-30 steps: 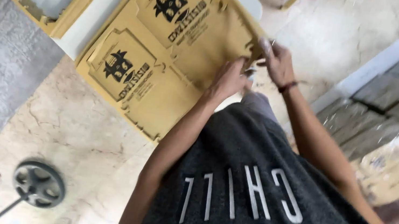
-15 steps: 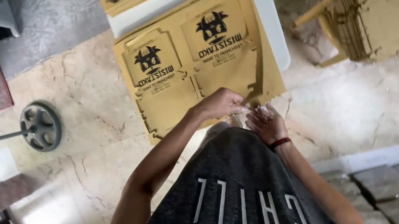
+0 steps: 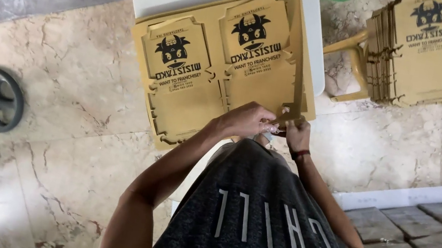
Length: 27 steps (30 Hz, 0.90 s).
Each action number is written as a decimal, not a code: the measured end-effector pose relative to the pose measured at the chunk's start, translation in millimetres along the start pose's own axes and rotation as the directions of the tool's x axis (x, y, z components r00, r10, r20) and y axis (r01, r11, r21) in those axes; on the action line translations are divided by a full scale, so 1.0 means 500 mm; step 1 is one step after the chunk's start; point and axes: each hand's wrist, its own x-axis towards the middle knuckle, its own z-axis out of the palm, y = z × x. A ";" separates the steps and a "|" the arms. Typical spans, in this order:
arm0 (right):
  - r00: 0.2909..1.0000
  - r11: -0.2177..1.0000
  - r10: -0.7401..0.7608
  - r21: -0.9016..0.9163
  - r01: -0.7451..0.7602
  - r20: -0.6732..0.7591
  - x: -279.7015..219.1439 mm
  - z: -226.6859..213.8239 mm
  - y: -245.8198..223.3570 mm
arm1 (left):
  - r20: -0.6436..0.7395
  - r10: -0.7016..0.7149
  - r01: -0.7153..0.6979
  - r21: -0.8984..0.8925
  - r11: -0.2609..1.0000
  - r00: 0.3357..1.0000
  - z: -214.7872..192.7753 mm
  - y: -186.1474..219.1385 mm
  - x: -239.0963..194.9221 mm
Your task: Punching out pre-cut shapes from cardboard sheets and stacking them.
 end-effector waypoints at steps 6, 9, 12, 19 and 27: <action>0.992 0.994 -0.095 -0.056 0.091 -0.088 -0.052 -0.003 -0.063 | -0.058 -0.009 0.003 -0.091 0.996 0.998 -0.017 -0.001 -0.030; 0.984 0.984 -0.167 -0.073 0.162 -0.066 -0.085 -0.014 -0.115 | -0.107 0.013 -0.028 -0.142 0.989 0.994 -0.011 -0.007 -0.035; 0.993 0.995 -0.080 -0.062 0.074 -0.090 -0.040 -0.051 -0.070 | -0.098 0.051 -0.061 -0.104 0.993 0.994 -0.013 -0.001 -0.032; 0.991 0.993 0.059 0.112 -0.045 -0.118 0.073 -0.244 0.003 | -0.082 0.088 -0.092 -0.057 0.994 0.993 -0.009 -0.017 -0.020; 0.867 0.968 -0.026 0.204 0.146 -0.497 -0.055 -0.591 -0.144 | -0.001 0.065 -0.065 0.091 0.994 0.998 0.095 -0.068 0.099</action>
